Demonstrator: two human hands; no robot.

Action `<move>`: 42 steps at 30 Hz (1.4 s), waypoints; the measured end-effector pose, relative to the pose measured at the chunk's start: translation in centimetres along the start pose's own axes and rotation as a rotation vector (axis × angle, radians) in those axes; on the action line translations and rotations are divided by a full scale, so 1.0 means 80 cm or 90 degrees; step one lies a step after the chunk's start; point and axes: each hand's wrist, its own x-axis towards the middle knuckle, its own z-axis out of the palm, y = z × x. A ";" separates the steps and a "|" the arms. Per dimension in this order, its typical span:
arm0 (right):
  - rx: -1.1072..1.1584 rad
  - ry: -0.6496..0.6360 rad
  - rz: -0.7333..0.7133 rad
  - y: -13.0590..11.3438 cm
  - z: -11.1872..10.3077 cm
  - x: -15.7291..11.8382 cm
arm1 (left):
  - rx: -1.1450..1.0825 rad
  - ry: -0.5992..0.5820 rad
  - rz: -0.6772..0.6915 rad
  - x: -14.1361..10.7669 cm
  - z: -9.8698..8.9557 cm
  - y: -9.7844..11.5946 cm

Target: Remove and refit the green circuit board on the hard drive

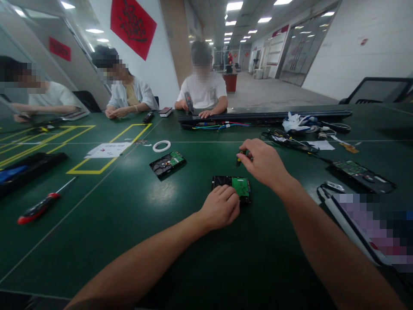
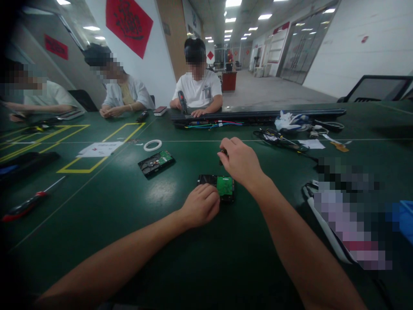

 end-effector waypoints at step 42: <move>0.038 -0.028 -0.046 -0.002 -0.007 0.000 | -0.071 -0.070 -0.037 0.001 0.009 -0.004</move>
